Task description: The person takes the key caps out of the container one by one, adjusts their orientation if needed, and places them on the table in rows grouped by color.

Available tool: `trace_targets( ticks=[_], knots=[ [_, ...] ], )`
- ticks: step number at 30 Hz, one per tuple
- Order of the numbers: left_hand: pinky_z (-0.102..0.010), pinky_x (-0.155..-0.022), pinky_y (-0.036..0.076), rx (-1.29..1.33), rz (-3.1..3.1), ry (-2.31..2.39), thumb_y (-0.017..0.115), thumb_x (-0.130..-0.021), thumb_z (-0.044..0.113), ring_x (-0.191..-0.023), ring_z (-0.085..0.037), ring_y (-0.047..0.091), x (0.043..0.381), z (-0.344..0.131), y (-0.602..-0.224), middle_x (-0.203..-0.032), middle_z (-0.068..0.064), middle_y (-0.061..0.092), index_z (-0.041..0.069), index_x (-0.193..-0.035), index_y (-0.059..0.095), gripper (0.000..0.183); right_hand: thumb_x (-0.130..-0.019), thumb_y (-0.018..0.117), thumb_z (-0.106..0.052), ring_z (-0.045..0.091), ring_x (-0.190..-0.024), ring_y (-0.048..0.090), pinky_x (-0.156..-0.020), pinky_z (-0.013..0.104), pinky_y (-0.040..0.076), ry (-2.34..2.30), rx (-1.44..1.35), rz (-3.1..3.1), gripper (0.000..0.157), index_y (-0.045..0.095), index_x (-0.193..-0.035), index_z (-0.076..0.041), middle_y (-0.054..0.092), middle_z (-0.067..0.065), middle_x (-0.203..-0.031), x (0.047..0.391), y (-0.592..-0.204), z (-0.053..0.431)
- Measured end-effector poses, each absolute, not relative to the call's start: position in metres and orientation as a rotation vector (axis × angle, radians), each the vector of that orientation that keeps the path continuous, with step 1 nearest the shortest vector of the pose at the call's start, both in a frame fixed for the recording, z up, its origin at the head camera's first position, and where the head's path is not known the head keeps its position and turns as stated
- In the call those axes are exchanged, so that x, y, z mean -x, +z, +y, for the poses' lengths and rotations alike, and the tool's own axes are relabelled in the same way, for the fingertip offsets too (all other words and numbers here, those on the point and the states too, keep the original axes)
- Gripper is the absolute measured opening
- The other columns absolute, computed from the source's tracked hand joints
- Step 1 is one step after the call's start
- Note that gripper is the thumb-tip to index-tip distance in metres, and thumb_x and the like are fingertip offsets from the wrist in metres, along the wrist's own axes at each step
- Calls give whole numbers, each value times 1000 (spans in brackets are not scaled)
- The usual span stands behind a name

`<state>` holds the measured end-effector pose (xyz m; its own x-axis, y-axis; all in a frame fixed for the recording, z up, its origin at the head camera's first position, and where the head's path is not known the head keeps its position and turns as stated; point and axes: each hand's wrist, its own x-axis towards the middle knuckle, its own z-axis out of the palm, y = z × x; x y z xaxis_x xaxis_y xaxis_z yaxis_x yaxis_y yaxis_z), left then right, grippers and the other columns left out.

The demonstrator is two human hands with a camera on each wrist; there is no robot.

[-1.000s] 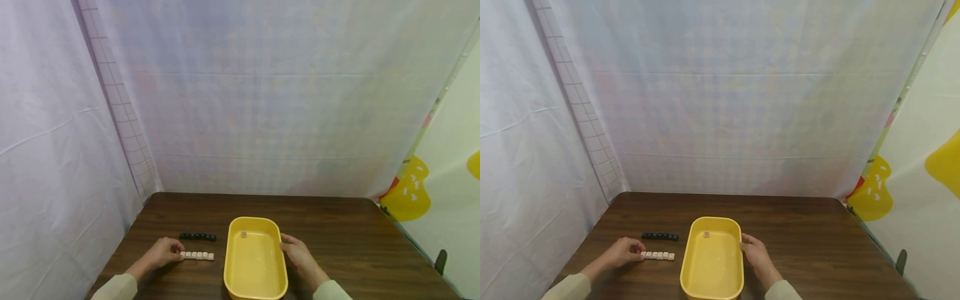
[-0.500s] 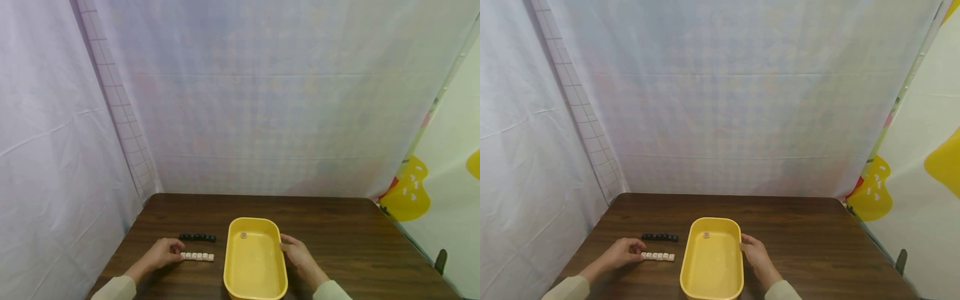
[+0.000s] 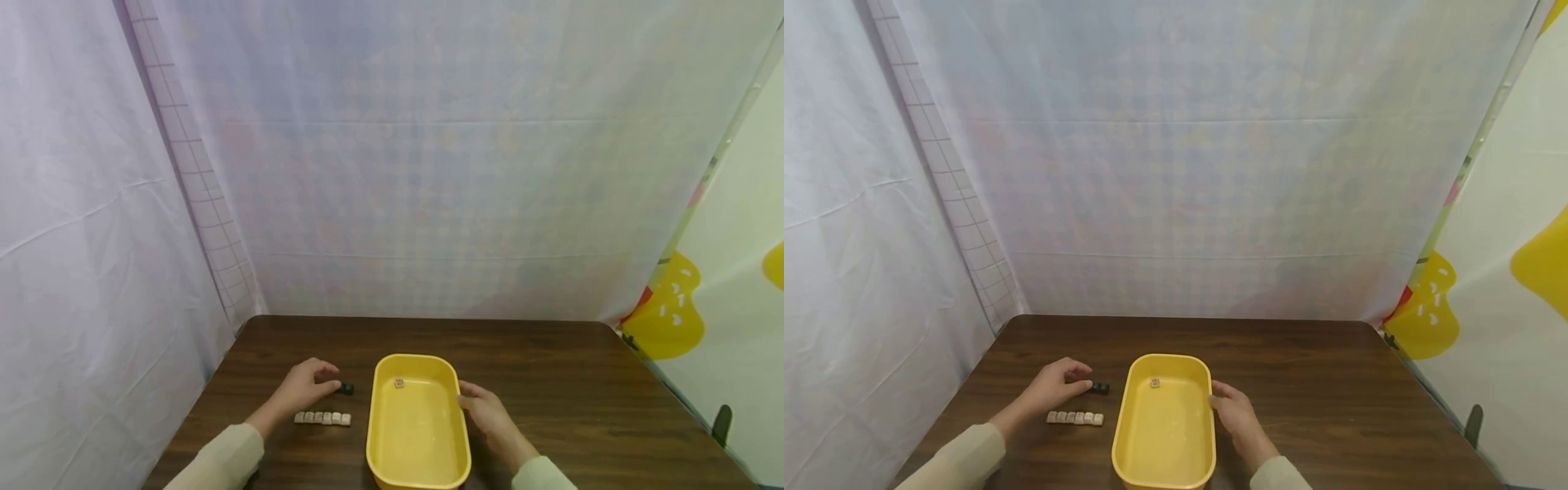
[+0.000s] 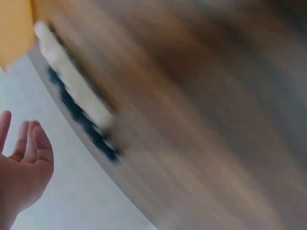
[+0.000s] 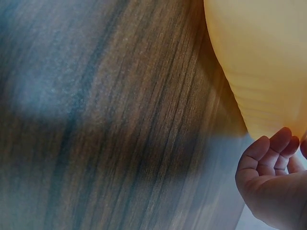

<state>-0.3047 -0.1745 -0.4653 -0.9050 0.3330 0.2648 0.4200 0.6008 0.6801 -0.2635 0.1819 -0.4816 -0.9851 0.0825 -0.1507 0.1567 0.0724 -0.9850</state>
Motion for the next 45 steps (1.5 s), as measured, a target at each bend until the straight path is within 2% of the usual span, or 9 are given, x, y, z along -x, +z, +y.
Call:
trace_targets(
  ticks=[4, 8, 14, 20, 26, 32, 39, 45],
  knots=[
    [-48, -86, 50, 643, -2710, -1186, 73, -92, 24, -102, -30, 59, 313, -136, -462, -112, -8, 60, 8, -114, 70, 28, -97, 52, -4, 29, -85, 69, -72, 43, 57, -2092, -255, 2258, 44, 47, -139, 11, 70, 21, -102, 263, -482, 182],
    [-52, -90, 48, 652, -2732, -1200, 72, -93, 23, -107, -30, 56, 319, -102, -461, -118, -10, 56, 6, -118, 69, 31, -97, 52, -3, 30, -85, 69, -72, 43, 57, -2091, -252, 2272, 43, 49, -138, 11, 70, 21, -100, 262, -481, 181],
    [-49, -86, 49, 663, -2776, -1157, 73, -92, 21, -105, -32, 55, 322, -71, -466, -117, -14, 55, 2, -117, 69, 32, -96, 54, -5, 27, -84, 68, -71, 42, 57, -2060, -240, 2303, 43, 50, -137, 10, 70, 20, -101, 261, -481, 180],
    [-49, -81, 47, 536, -2880, -1011, 79, -86, 23, -100, -33, 54, 329, -55, -470, -108, -12, 56, 6, -111, 73, 31, -96, 55, -5, 27, -83, 68, -71, 42, 57, -2056, -236, 2300, 45, 49, -137, 10, 70, 18, -99, 262, -482, 180],
    [-54, -86, 45, 451, -2976, -627, 80, -84, 29, -108, -35, 51, 339, -42, -474, -109, -10, 58, 16, -107, 77, 26, -97, 55, -6, 27, -83, 68, -71, 42, 57, -2055, -230, 2296, 45, 49, -138, 10, 70, 17, -98, 262, -484, 180],
    [-52, -86, 44, 499, -2990, -287, 76, -86, 30, -106, -32, 49, 337, -33, -470, -104, -7, 57, 22, -84, 77, 8, -98, 53, -6, 28, -82, 69, -71, 43, 57, -2058, -226, 2285, 45, 47, -139, 10, 70, 18, -99, 261, -482, 179],
    [-52, -89, 42, 491, -3017, -292, 79, -83, 36, -108, -31, 47, 338, -29, -471, -106, -7, 55, 21, -82, 76, 15, -97, 53, -6, 27, -84, 69, -72, 42, 57, -2052, -224, 2292, 45, 47, -139, 10, 69, 20, -102, 261, -479, 180],
    [-51, -85, 44, 486, -3014, -100, 76, -86, 37, -107, -31, 47, 340, -23, -472, -108, -8, 55, 22, -73, 73, 20, -98, 53, -6, 27, -83, 69, -71, 42, 57, -2061, -231, 2282, 45, 47, -140, 10, 70, 19, -100, 262, -480, 183]
  ],
)
